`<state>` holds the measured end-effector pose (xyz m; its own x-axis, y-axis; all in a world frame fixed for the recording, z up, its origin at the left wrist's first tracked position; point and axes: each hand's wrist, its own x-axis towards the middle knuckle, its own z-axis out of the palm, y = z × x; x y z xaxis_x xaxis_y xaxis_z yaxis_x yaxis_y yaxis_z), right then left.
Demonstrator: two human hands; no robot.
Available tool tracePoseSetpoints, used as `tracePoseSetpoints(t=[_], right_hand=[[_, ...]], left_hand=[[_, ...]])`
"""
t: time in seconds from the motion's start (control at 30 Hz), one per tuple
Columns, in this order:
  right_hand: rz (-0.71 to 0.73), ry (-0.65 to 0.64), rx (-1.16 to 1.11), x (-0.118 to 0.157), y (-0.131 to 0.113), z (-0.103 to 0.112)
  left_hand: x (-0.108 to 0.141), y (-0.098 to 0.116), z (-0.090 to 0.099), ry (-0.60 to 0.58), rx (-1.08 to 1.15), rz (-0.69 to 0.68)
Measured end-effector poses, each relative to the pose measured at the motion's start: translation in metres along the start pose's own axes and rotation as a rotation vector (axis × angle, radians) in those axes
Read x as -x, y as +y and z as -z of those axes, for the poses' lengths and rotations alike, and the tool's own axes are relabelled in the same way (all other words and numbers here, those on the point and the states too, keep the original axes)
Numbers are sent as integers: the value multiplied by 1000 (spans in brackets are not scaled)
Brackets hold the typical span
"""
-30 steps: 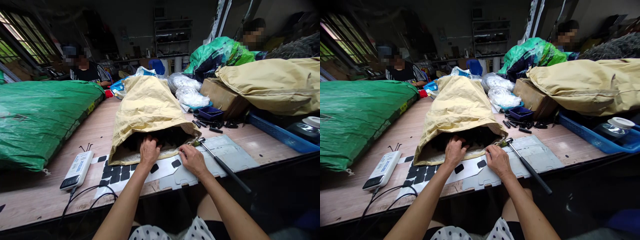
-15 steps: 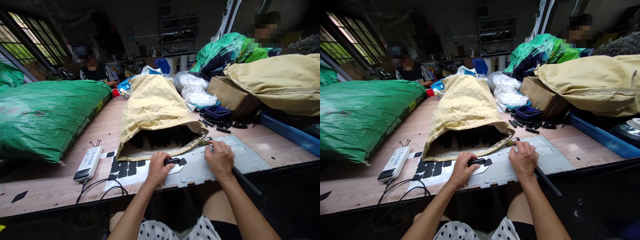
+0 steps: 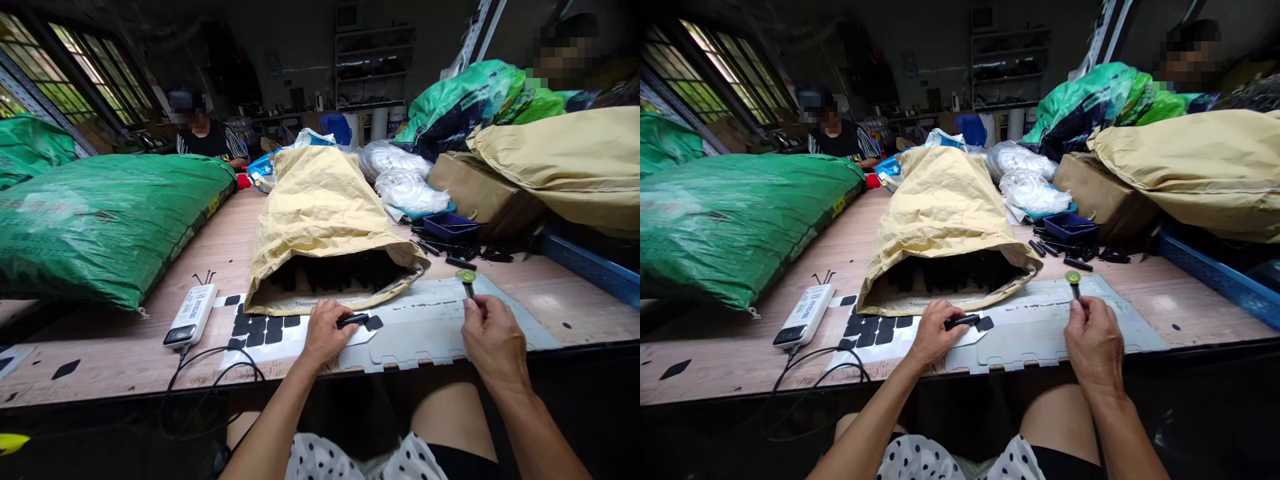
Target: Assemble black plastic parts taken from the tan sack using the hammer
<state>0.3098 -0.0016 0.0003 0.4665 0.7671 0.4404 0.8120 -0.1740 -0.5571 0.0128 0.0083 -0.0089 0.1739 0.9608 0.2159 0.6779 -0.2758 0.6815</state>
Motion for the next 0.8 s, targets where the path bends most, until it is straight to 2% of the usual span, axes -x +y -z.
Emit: tracePoseSetpoints(t=[0.03,0.13,0.23,0.3,0.53,0.8], right_hand=[[59,-32,-131,7,-9,1],[232,-246,-409,32,-42,0],[378,-355,-492,55,-71,-6],[444,-389,-503,68,-83,-9],[531,-413,-326,85,-84,-17],[512,-366,-346,81,-76,-15]], left_hand=[[0,-1,-1,3,9,4],[1,-3,-2,9,38,0],[2,-6,-3,4,55,-11],[2,-6,-3,3,56,-17],[2,-5,-3,11,30,-27],[2,-5,-3,6,40,-20]])
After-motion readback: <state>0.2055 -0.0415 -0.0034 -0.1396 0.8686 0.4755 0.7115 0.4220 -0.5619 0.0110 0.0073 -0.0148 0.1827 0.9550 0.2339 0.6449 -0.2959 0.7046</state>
